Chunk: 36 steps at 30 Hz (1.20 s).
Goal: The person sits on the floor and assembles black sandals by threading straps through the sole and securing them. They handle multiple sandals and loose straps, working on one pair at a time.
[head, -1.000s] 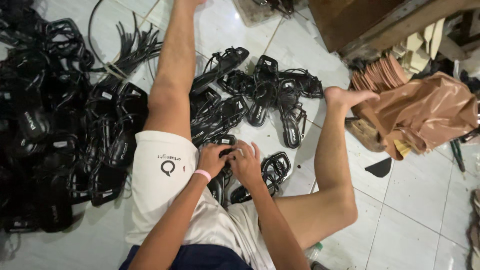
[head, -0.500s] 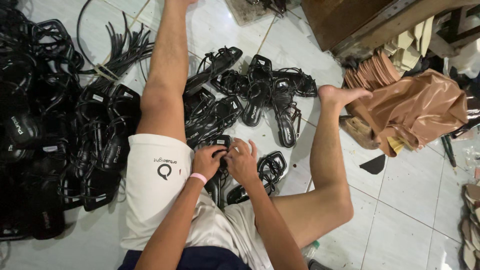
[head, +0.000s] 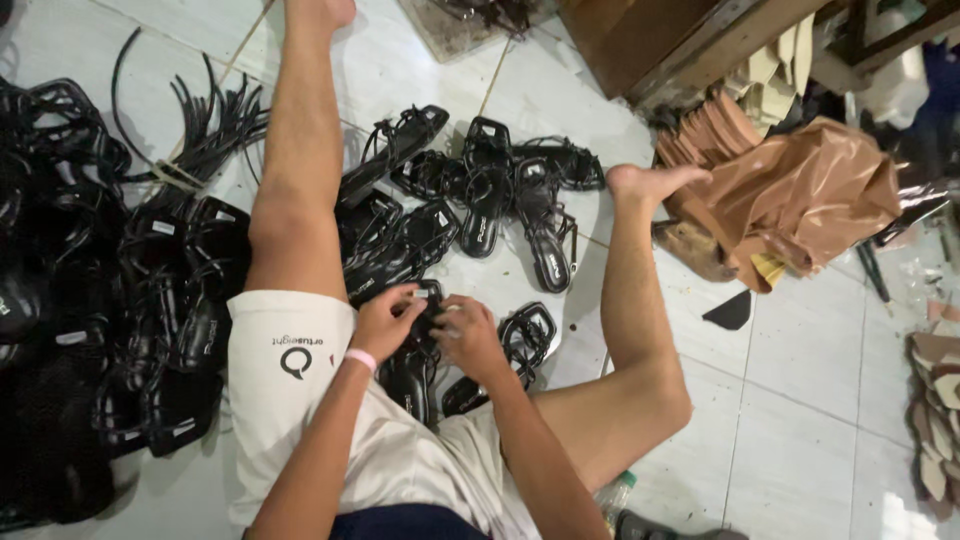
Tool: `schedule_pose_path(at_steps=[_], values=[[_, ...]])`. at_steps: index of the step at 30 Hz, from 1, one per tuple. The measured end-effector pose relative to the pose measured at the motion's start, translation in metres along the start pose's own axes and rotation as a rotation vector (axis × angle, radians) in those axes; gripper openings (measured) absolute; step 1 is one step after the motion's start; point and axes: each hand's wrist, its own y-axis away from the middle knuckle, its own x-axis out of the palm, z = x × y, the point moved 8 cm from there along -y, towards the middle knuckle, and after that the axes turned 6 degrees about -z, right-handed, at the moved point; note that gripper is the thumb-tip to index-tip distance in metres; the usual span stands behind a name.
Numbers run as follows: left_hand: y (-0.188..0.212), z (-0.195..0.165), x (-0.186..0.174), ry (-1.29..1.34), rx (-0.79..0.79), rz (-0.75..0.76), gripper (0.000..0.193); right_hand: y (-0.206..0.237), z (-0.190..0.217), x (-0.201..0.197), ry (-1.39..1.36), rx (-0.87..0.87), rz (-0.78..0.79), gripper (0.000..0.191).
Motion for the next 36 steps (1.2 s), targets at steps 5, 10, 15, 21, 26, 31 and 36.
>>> schedule_pose_path(at_steps=[5, 10, 15, 21, 26, 31, 36], values=[[-0.013, 0.016, -0.006, -0.068, -0.182, 0.027, 0.023, -0.008, 0.005, -0.012, -0.207, -0.043, -0.192, 0.029], [-0.016, 0.017, -0.006, -0.129, -0.158, 0.013, 0.023, -0.019, 0.012, 0.004, -0.176, -0.058, -0.213, 0.027], [-0.010, 0.018, -0.007, -0.113, -0.179, -0.082, 0.024, -0.026, 0.014, 0.005, -0.159, -0.088, -0.204, 0.018], [-0.005, 0.013, -0.006, -0.148, -0.168, -0.149, 0.022, -0.028, -0.006, 0.011, -0.242, 0.155, -0.043, 0.021], [-0.003, 0.007, -0.006, -0.142, -0.147, -0.167, 0.020, -0.030, 0.002, 0.006, -0.159, -0.034, -0.073, 0.020], [-0.006, 0.014, -0.009, -0.030, -0.153, -0.076, 0.022, -0.018, -0.019, 0.008, -0.266, 0.040, -0.007, 0.028], [-0.002, 0.011, -0.010, 0.062, -0.082, -0.064, 0.037, -0.014, -0.044, -0.007, -0.347, 0.098, -0.027, 0.032]])
